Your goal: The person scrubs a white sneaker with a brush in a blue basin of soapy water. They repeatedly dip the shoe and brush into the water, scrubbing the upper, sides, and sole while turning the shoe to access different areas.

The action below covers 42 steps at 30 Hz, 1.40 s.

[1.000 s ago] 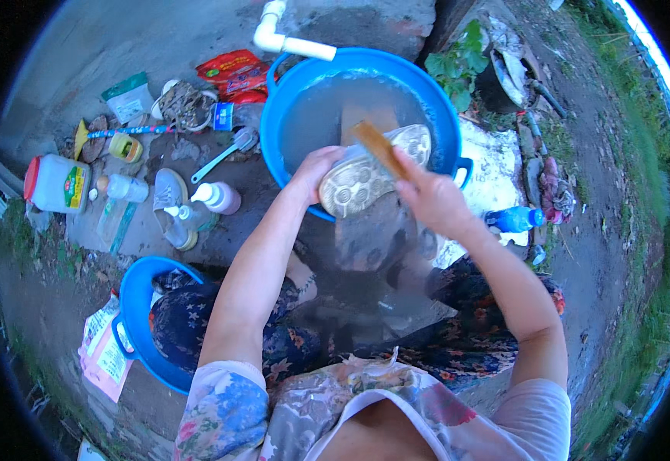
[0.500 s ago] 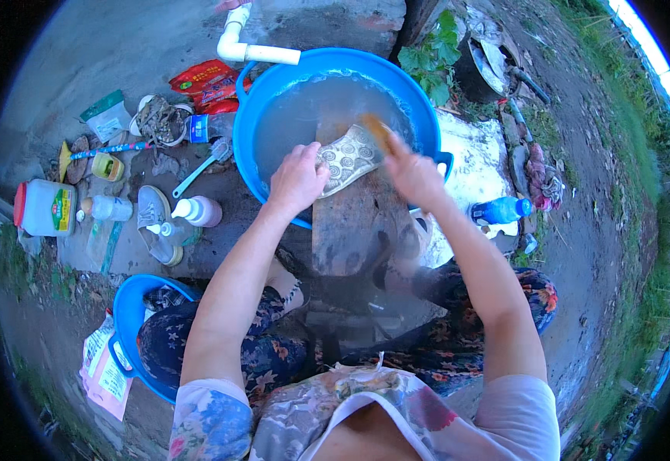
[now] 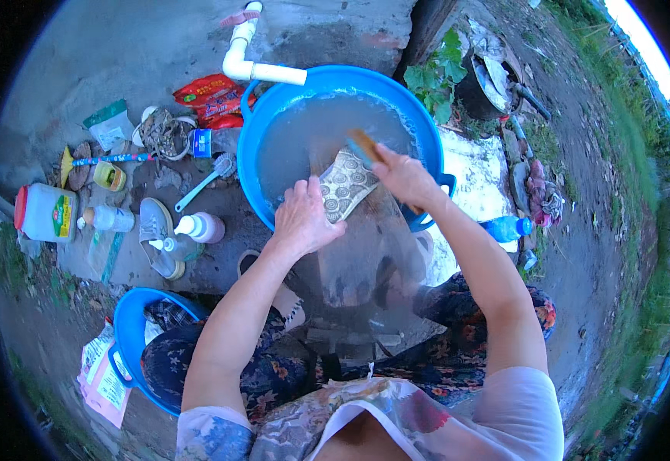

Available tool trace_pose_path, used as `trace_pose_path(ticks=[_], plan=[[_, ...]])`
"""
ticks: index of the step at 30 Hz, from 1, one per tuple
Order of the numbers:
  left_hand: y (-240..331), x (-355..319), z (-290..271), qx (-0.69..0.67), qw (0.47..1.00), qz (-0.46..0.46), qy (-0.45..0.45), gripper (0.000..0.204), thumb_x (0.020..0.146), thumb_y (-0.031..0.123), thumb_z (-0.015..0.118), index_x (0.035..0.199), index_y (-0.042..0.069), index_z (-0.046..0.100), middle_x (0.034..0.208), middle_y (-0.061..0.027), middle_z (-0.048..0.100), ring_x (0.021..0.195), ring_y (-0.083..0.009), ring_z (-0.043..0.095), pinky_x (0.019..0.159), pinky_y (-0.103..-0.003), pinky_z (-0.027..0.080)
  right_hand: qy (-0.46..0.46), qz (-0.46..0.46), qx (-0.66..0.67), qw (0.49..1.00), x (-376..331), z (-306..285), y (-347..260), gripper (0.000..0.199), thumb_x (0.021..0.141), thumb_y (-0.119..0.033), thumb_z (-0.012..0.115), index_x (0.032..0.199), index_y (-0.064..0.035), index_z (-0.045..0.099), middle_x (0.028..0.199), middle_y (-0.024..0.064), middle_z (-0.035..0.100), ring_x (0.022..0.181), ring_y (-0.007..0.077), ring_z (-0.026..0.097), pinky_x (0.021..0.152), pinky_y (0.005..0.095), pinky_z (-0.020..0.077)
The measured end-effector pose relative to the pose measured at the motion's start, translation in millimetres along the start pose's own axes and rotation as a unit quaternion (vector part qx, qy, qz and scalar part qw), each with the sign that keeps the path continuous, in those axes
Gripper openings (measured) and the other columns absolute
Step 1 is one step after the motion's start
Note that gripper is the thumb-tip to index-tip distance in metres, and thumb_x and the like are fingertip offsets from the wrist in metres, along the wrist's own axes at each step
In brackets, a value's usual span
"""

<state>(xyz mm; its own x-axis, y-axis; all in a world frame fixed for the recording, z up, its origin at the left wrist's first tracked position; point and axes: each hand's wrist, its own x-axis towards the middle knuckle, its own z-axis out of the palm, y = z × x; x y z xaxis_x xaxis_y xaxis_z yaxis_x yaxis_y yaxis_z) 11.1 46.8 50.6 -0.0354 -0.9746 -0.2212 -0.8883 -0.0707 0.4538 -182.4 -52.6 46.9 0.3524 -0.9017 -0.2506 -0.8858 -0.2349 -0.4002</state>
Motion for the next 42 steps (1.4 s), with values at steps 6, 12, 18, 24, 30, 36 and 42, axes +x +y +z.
trace_pose_path(ticks=[6, 12, 18, 24, 30, 36, 42], plan=[[4.3, 2.5, 7.4, -0.025, 0.998, 0.027, 0.043, 0.085, 0.066, 0.035, 0.073, 0.13, -0.007, 0.035, 0.113, -0.022, 0.048, 0.107, -0.0364, 0.049, 0.092, -0.042, 0.043, 0.022, 0.068, -0.015, 0.997, 25.6, -8.2, 16.3, 0.051, 0.091, -0.038, 0.042, 0.136, -0.0127, 0.04, 0.106, 0.028, 0.059, 0.099, 0.0431, 0.058, 0.087, 0.0465, 0.0463], [-49.5, 3.9, 12.8, -0.187, 0.982, -0.023, 0.01, 0.088, 0.066, 0.044, 0.069, 0.133, -0.004, 0.037, 0.117, -0.0225, 0.048, 0.112, -0.0358, 0.048, 0.096, -0.039, 0.039, -0.001, -0.047, -0.011, 0.999, -34.2, -5.5, -20.2, 0.055, 0.091, -0.038, 0.042, 0.14, -0.0169, 0.032, 0.098, 0.0271, 0.062, 0.092, 0.0421, 0.061, 0.087, 0.0492, 0.0465], [-31.3, 15.8, 22.7, -0.129, 0.991, 0.0, 0.034, 0.09, 0.064, 0.044, 0.071, 0.134, -0.002, 0.036, 0.123, -0.0223, 0.044, 0.115, -0.0373, 0.045, 0.097, -0.039, 0.039, 0.029, 0.038, -0.056, 0.997, -41.7, -0.5, -10.2, 0.054, 0.09, -0.038, 0.046, 0.139, -0.019, 0.035, 0.086, 0.0251, 0.065, 0.079, 0.0405, 0.064, 0.071, 0.0505, 0.0515], [-41.2, 9.4, 28.6, -0.166, 0.969, 0.099, 0.156, 0.093, 0.058, 0.035, 0.081, 0.13, -0.006, 0.037, 0.124, -0.0213, 0.042, 0.117, -0.0361, 0.042, 0.1, -0.039, 0.036, 0.025, 0.027, -0.079, 0.996, -52.7, 9.1, -20.9, 0.056, 0.089, -0.038, 0.048, 0.14, -0.0192, 0.034, 0.083, 0.0248, 0.065, 0.079, 0.0399, 0.064, 0.071, 0.0483, 0.0525], [-55.7, -4.1, 40.4, -0.276, 0.945, 0.04, 0.169, 0.1, 0.054, 0.024, 0.084, 0.132, -0.004, 0.029, 0.124, -0.0259, 0.045, 0.118, -0.037, 0.045, 0.101, -0.04, 0.037, 0.071, -0.213, -0.091, 0.97, -105.9, 26.1, -77.5, 0.056, 0.088, -0.032, 0.052, 0.141, -0.0217, 0.033, 0.085, 0.0257, 0.064, 0.079, 0.0421, 0.063, 0.074, 0.0476, 0.0511], [-44.1, 5.9, 36.5, -0.355, 0.922, 0.049, 0.148, 0.099, 0.054, 0.022, 0.084, 0.133, -0.004, 0.029, 0.125, -0.0234, 0.049, 0.117, -0.0348, 0.049, 0.098, -0.04, 0.04, 0.047, -0.02, -0.109, 0.993, -50.3, 7.9, -48.3, 0.053, 0.091, -0.037, 0.045, 0.14, -0.0207, 0.033, 0.081, 0.0252, 0.064, 0.078, 0.0398, 0.064, 0.07, 0.0501, 0.0519], [-53.8, 3.2, 36.4, -0.287, 0.939, 0.064, 0.177, 0.093, 0.055, 0.026, 0.083, 0.129, -0.005, 0.037, 0.121, -0.0222, 0.051, 0.114, -0.0358, 0.051, 0.098, -0.04, 0.04, 0.012, -0.066, -0.108, 0.992, -90.7, 23.3, -54.4, 0.056, 0.089, -0.037, 0.049, 0.14, -0.0213, 0.031, 0.079, 0.0257, 0.064, 0.074, 0.0412, 0.064, 0.07, 0.0505, 0.0514]])
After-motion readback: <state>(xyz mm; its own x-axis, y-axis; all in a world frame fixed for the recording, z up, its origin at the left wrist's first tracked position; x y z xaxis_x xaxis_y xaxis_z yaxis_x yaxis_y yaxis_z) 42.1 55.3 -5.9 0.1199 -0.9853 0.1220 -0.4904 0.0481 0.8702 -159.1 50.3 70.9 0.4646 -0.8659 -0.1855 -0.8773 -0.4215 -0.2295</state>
